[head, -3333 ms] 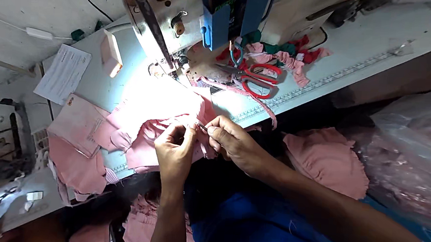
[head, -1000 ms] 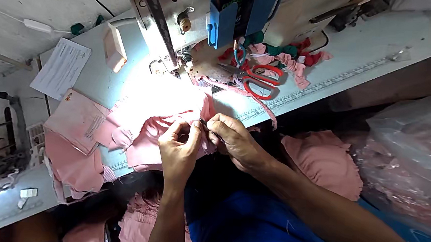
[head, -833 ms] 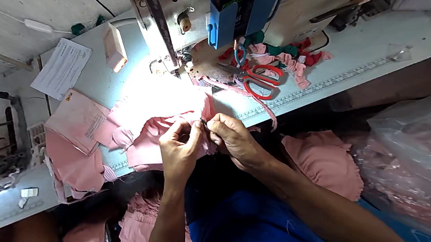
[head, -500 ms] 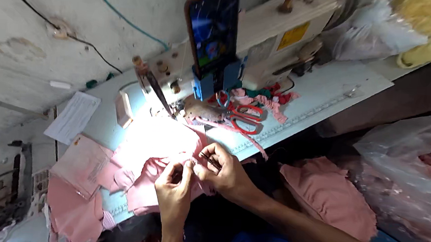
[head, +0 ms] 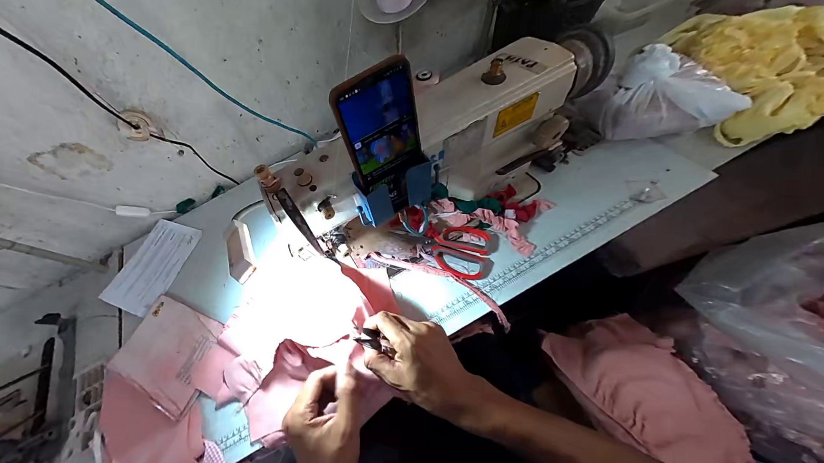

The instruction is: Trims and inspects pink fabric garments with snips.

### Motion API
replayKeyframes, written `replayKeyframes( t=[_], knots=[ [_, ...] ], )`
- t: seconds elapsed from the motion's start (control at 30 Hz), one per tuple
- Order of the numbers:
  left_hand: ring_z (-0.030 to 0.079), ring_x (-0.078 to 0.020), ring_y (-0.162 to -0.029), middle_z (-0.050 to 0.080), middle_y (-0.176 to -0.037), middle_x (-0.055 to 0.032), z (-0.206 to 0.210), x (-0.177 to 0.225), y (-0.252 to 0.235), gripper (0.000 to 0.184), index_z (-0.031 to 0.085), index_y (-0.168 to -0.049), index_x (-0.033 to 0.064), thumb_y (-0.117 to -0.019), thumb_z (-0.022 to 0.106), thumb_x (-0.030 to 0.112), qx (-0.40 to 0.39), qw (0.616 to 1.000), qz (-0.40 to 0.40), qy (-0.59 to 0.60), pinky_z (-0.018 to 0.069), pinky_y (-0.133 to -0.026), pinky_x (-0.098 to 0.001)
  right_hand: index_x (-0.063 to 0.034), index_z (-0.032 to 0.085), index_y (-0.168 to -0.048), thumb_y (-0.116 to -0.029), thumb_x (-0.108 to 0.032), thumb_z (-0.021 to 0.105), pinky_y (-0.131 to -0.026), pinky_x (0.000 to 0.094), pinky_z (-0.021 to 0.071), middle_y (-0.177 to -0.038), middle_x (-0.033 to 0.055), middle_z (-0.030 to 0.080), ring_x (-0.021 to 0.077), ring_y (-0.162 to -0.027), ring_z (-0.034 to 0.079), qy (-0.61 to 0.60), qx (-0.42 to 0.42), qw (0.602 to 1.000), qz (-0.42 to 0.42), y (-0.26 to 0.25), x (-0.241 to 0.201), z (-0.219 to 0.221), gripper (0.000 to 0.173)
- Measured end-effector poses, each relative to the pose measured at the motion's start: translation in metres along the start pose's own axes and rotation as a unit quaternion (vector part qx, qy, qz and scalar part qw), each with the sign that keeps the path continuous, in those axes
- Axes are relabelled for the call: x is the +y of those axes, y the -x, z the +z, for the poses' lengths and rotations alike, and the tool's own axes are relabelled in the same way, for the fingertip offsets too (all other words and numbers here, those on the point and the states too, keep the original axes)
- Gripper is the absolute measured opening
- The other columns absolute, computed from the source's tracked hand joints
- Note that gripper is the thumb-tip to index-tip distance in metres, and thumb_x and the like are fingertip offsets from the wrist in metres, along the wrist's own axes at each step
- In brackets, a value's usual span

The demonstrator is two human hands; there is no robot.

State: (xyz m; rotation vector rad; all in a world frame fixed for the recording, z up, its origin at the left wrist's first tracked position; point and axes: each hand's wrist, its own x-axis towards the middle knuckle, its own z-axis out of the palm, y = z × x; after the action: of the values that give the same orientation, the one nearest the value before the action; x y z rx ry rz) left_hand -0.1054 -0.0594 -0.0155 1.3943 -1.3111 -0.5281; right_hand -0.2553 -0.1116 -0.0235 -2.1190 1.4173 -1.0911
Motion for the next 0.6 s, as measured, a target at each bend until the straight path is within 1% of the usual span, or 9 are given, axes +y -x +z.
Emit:
replayKeyframes(
  t=[0.07, 0.1, 0.13, 0.2, 0.27, 0.33, 0.43, 0.53, 0.6],
  knots=[
    [0.063, 0.0010, -0.065, 0.066, -0.075, 0.0044, -0.018, -0.002, -0.012, 0.027, 0.069, -0.090, 0.0017, -0.0987, 0.060, 0.025, 0.024, 0.996, 0.038, -0.082, 0.0562, -0.059, -0.0177, -0.0098, 0.071, -0.104, -0.0896, -0.028, 0.067, -0.052, 0.0362, 0.0511, -0.091, 0.0050, 0.069, 0.0172, -0.068, 0.066, -0.014, -0.041, 0.999, -0.017, -0.002, 0.003, -0.006, 0.023],
    [0.065, 0.0000, -0.075, 0.068, -0.084, 0.0010, -0.027, -0.004, -0.022, 0.030, 0.070, -0.098, -0.0001, -0.0987, 0.057, 0.027, 0.027, 0.988, 0.062, -0.138, 0.0565, -0.067, -0.0181, -0.0100, 0.071, -0.105, -0.0899, -0.028, 0.067, -0.052, 0.0365, 0.0513, -0.095, 0.0059, 0.068, 0.0179, -0.069, 0.066, -0.015, -0.055, 0.998, -0.028, -0.003, 0.002, -0.008, 0.024],
    [0.066, -0.0055, -0.089, 0.071, -0.097, -0.0044, -0.034, -0.008, -0.033, 0.034, 0.071, -0.108, -0.0009, -0.0969, 0.055, 0.027, 0.009, 0.978, 0.084, -0.191, 0.0562, -0.079, -0.0234, -0.0099, 0.071, -0.107, -0.0900, -0.027, 0.068, -0.052, 0.0371, 0.0521, -0.099, 0.0069, 0.068, 0.0186, -0.070, 0.066, -0.019, -0.066, 0.997, -0.035, -0.004, 0.000, -0.010, 0.024],
    [0.065, -0.0229, -0.112, 0.072, -0.115, -0.0132, -0.043, -0.024, -0.054, 0.041, 0.073, -0.119, 0.0013, -0.0923, 0.054, 0.027, -0.080, 0.959, 0.113, -0.249, 0.0479, -0.101, -0.0467, -0.0098, 0.071, -0.110, -0.0920, -0.028, 0.068, -0.053, 0.0383, 0.0538, -0.102, 0.0074, 0.068, 0.0195, -0.071, 0.067, -0.022, -0.085, 0.995, -0.048, -0.005, -0.004, -0.013, 0.025],
    [0.065, -0.0225, -0.112, 0.073, -0.115, -0.0054, -0.046, -0.043, -0.068, 0.040, 0.078, -0.115, 0.0132, -0.0906, 0.053, 0.032, -0.195, 0.935, 0.129, -0.268, 0.0420, -0.103, -0.0595, -0.0101, 0.070, -0.110, -0.0950, -0.033, 0.067, -0.052, 0.0383, 0.0540, -0.095, 0.0057, 0.069, 0.0193, -0.068, 0.067, 0.001, -0.084, 0.995, -0.056, -0.005, -0.007, -0.015, 0.027],
    [0.066, -0.0114, -0.107, 0.074, -0.107, 0.0055, -0.047, -0.055, -0.073, 0.029, 0.079, -0.101, 0.0214, -0.0920, 0.056, 0.036, -0.266, 0.922, 0.127, -0.250, 0.0433, -0.103, -0.0554, -0.0108, 0.069, -0.104, -0.0951, -0.039, 0.065, -0.049, 0.0374, 0.0516, -0.077, 0.0030, 0.068, 0.0188, -0.058, 0.065, 0.047, -0.061, 0.995, -0.061, -0.003, -0.006, -0.015, 0.029],
    [0.064, -0.0051, -0.075, 0.068, -0.078, 0.0028, -0.060, -0.051, -0.072, 0.025, 0.076, -0.091, 0.0120, -0.0889, 0.058, 0.031, -0.202, 0.928, 0.174, -0.259, 0.0551, -0.073, -0.0292, -0.0101, 0.069, -0.098, -0.0872, -0.032, 0.069, -0.044, 0.0358, 0.0477, -0.065, 0.0018, 0.061, 0.0190, -0.051, 0.061, 0.087, -0.040, 0.991, -0.097, -0.002, 0.001, -0.020, 0.025],
    [0.059, -0.0200, -0.088, 0.063, -0.089, -0.0089, -0.080, -0.015, -0.068, 0.025, 0.079, -0.099, 0.0132, -0.0928, 0.060, 0.029, -0.104, 0.897, 0.277, -0.328, 0.0473, -0.082, -0.0354, -0.0100, 0.070, -0.100, -0.0892, -0.028, 0.067, -0.046, 0.0335, 0.0490, -0.071, 0.0025, 0.063, 0.0176, -0.055, 0.061, 0.081, -0.045, 0.985, -0.147, 0.000, 0.001, -0.025, 0.022],
    [0.053, -0.0212, -0.096, 0.058, -0.097, -0.0065, -0.087, 0.007, -0.065, 0.016, 0.074, -0.102, 0.0199, -0.0988, 0.061, 0.029, -0.047, 0.865, 0.337, -0.369, 0.0393, -0.090, -0.0359, -0.0099, 0.071, -0.102, -0.0932, -0.027, 0.064, -0.047, 0.0318, 0.0486, -0.074, 0.0026, 0.063, 0.0168, -0.056, 0.061, 0.067, -0.042, 0.982, -0.171, -0.001, -0.003, -0.025, 0.021]
  ],
)
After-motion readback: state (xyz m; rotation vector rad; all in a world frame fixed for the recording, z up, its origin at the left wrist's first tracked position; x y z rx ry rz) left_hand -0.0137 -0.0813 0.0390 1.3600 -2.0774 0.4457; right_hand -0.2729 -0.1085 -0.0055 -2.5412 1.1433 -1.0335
